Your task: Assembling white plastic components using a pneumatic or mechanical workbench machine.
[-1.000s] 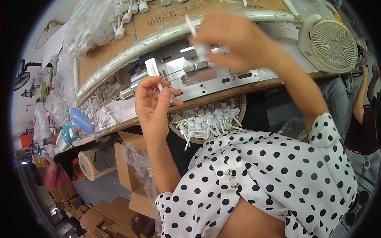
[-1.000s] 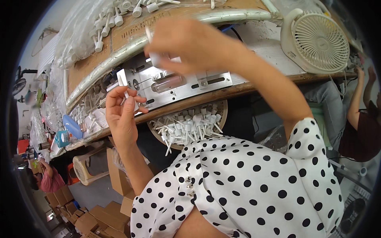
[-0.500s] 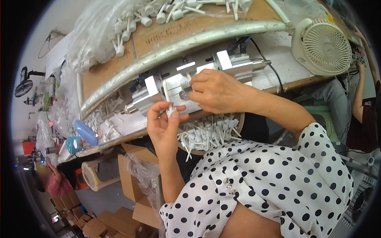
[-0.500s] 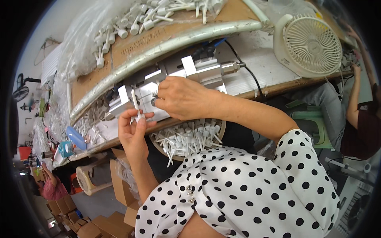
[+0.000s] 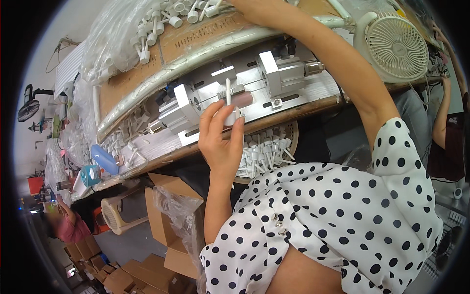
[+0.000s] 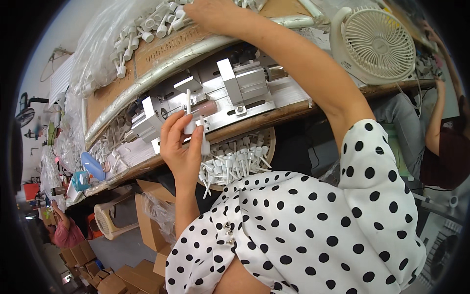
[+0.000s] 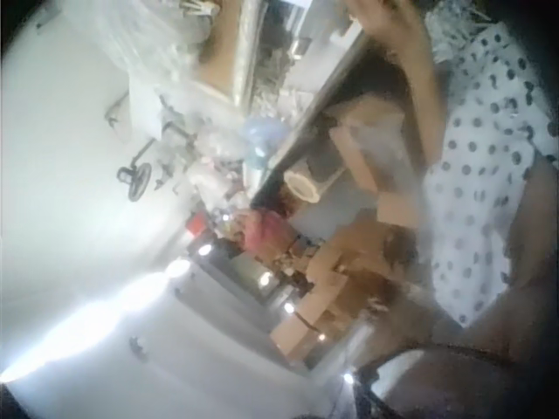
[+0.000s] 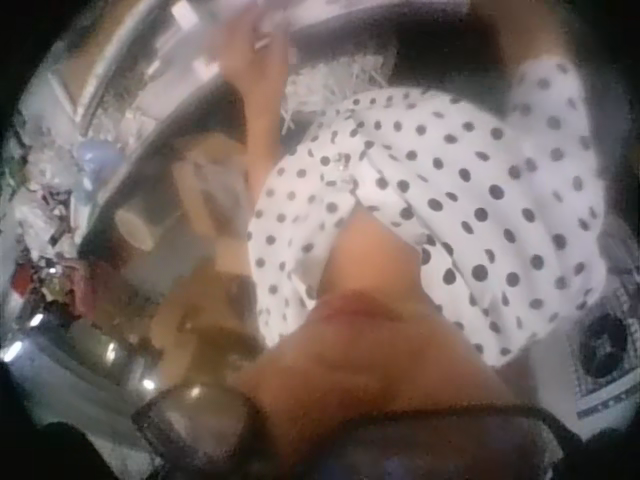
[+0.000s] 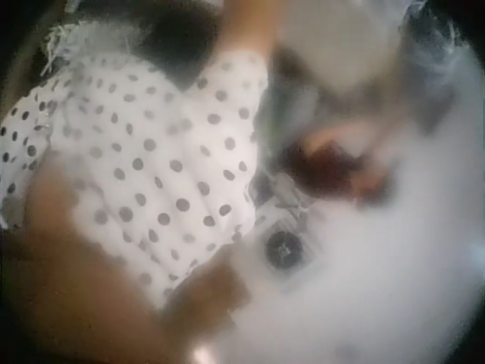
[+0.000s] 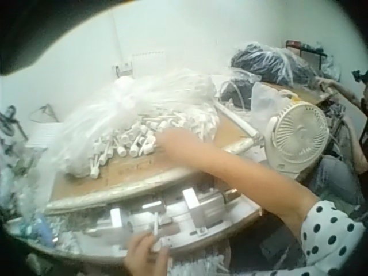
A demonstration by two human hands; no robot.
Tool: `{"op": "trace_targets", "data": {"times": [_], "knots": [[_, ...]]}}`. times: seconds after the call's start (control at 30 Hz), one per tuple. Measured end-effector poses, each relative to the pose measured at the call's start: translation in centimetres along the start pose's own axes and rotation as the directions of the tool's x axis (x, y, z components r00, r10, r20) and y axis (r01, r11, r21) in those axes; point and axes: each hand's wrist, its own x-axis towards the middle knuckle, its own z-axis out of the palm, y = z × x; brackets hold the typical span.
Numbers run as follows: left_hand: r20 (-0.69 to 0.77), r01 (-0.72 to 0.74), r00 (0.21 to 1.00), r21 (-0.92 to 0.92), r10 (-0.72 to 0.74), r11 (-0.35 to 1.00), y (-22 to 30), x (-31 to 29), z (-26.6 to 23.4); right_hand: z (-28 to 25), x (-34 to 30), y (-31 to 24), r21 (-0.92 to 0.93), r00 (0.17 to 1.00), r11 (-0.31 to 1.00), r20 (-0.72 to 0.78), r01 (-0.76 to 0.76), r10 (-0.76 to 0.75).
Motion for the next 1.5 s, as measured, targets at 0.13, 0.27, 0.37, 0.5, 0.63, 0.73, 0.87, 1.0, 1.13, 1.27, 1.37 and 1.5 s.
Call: {"op": "trace_targets", "data": {"times": [0.13, 0.27, 0.37, 0.5, 0.63, 0.73, 0.87, 1.0, 1.13, 1.27, 1.37, 1.5], "knots": [[0.028, -0.032, 0.999, 0.028, 0.032, 0.999, -0.4, -0.2, 1.0, -2.1, -0.2, -0.5, 0.024, 0.972, 0.991, 0.198, -0.131, 0.123], [0.053, -0.087, 0.995, 0.143, 0.081, 0.986, -0.9, 0.2, 1.9, -4.7, -0.9, -1.2, 0.011, 0.981, 0.998, 0.186, -0.063, 0.059], [0.1, -0.127, 0.989, 0.189, 0.109, 0.974, -0.7, 0.6, 2.1, -6.1, -1.5, -1.5, 0.0, 0.957, 0.998, 0.284, -0.057, 0.054], [0.117, -0.204, 0.977, 0.242, 0.18, 0.949, -0.3, 1.0, 1.7, -4.4, -1.6, -0.9, 0.094, 0.994, 0.996, 0.111, -0.007, -0.004], [0.138, -0.127, 0.986, 0.224, 0.098, 0.966, 0.0, 1.1, 1.8, -6.0, 0.3, -5.0, -0.028, 0.949, 0.982, 0.255, -0.185, 0.186], [0.224, -0.116, 0.972, 0.193, 0.071, 0.974, 0.9, 2.2, 0.9, -3.0, 0.8, -5.0, -0.091, 0.973, 0.982, 0.145, -0.166, 0.177], [0.188, -0.139, 0.974, 0.045, 0.129, 0.989, 0.7, 7.2, -0.6, -2.9, -0.2, -3.7, -0.208, 0.994, 0.977, 0.086, -0.042, 0.061], [0.014, -0.281, 0.958, 0.266, 0.288, 0.922, -3.0, 16.4, -0.1, -2.9, -0.7, -3.4, -0.047, 0.999, 0.999, 0.045, 0.007, -0.005], [0.014, -0.234, 0.962, 0.56, 0.274, 0.795, -7.3, 21.8, 3.1, -3.7, -2.6, -2.0, 0.758, 0.91, 0.505, 0.325, -0.413, 0.257], [0.13, -0.177, 0.984, 0.571, 0.125, 0.802, -8.1, 23.1, 2.5, -3.3, -4.6, -0.2, 0.776, 0.743, -0.37, 0.615, -0.51, 0.265], [0.129, -0.054, 0.992, 0.422, -0.001, 0.905, -5.2, 21.8, -0.1, -4.7, -5.3, -1.7, 0.732, 0.711, -0.517, 0.639, -0.444, 0.294], [0.248, 0.447, 0.883, -0.183, -0.399, 0.875, -4.7, 18.8, -3.9, -6.3, -7.8, -6.1, 0.911, 0.987, 0.381, 0.152, -0.157, 0.045]]}}
